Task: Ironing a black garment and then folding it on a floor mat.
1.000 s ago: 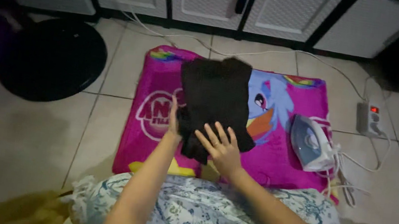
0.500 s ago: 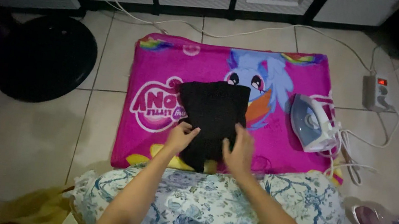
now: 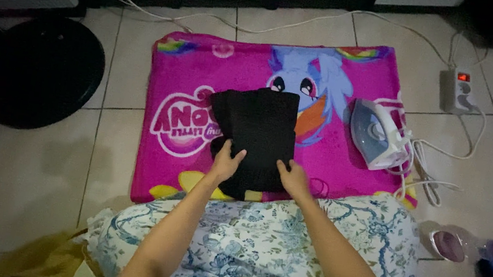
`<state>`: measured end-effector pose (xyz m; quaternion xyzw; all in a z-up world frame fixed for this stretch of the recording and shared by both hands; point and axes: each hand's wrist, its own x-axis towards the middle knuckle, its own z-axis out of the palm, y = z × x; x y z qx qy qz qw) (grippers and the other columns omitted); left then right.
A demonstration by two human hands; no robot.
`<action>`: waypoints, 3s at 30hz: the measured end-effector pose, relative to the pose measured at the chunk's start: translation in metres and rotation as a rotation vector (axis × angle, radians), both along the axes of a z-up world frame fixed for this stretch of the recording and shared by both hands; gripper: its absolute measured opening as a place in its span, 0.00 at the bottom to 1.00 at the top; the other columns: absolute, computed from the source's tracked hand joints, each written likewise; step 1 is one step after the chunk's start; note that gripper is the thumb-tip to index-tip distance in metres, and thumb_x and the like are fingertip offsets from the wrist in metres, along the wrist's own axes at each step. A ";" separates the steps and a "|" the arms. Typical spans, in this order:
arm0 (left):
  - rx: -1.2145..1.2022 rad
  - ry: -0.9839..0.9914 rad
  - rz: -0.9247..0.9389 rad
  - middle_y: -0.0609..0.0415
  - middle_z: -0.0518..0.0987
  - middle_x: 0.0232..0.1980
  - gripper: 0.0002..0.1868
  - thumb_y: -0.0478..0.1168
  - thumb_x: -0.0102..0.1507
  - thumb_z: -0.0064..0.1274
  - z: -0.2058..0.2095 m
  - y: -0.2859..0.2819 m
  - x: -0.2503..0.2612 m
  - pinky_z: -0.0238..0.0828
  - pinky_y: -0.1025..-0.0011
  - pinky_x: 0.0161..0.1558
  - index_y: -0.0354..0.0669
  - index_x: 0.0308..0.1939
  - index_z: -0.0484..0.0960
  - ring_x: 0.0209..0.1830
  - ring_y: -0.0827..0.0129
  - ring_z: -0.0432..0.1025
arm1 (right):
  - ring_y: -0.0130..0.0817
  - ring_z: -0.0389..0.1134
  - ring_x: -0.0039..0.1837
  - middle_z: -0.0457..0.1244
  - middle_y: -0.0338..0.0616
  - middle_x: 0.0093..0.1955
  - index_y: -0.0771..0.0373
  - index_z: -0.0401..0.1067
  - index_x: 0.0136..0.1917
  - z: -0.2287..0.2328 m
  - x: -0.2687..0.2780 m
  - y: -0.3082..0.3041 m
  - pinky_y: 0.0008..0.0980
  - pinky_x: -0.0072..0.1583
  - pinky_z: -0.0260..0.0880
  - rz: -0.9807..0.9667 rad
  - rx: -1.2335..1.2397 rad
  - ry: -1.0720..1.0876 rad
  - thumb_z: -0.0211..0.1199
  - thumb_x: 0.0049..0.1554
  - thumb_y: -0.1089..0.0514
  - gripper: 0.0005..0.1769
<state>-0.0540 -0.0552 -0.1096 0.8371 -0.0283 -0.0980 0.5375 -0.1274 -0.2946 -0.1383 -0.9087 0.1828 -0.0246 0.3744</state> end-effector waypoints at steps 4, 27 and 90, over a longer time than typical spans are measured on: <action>-0.012 0.091 -0.025 0.38 0.75 0.66 0.42 0.51 0.62 0.62 0.013 -0.001 0.001 0.66 0.63 0.66 0.31 0.71 0.63 0.66 0.54 0.70 | 0.62 0.64 0.70 0.62 0.72 0.67 0.78 0.68 0.67 0.001 0.008 -0.004 0.47 0.69 0.64 -0.019 0.119 0.069 0.58 0.60 0.36 0.42; -0.348 0.441 0.021 0.47 0.62 0.77 0.42 0.42 0.66 0.55 0.052 0.000 0.069 0.54 0.64 0.73 0.43 0.80 0.52 0.75 0.59 0.57 | 0.44 0.60 0.76 0.58 0.56 0.77 0.70 0.53 0.79 -0.022 0.067 -0.009 0.37 0.73 0.60 0.060 0.624 -0.112 0.67 0.58 0.50 0.44; -0.171 -0.101 -0.105 0.62 0.77 0.32 0.15 0.46 0.66 0.58 0.100 -0.008 0.032 0.67 0.75 0.36 0.35 0.47 0.82 0.33 0.80 0.68 | 0.37 0.69 0.60 0.68 0.45 0.60 0.66 0.70 0.63 0.031 0.043 -0.354 0.35 0.62 0.68 -0.764 0.268 -0.756 0.68 0.55 0.66 0.22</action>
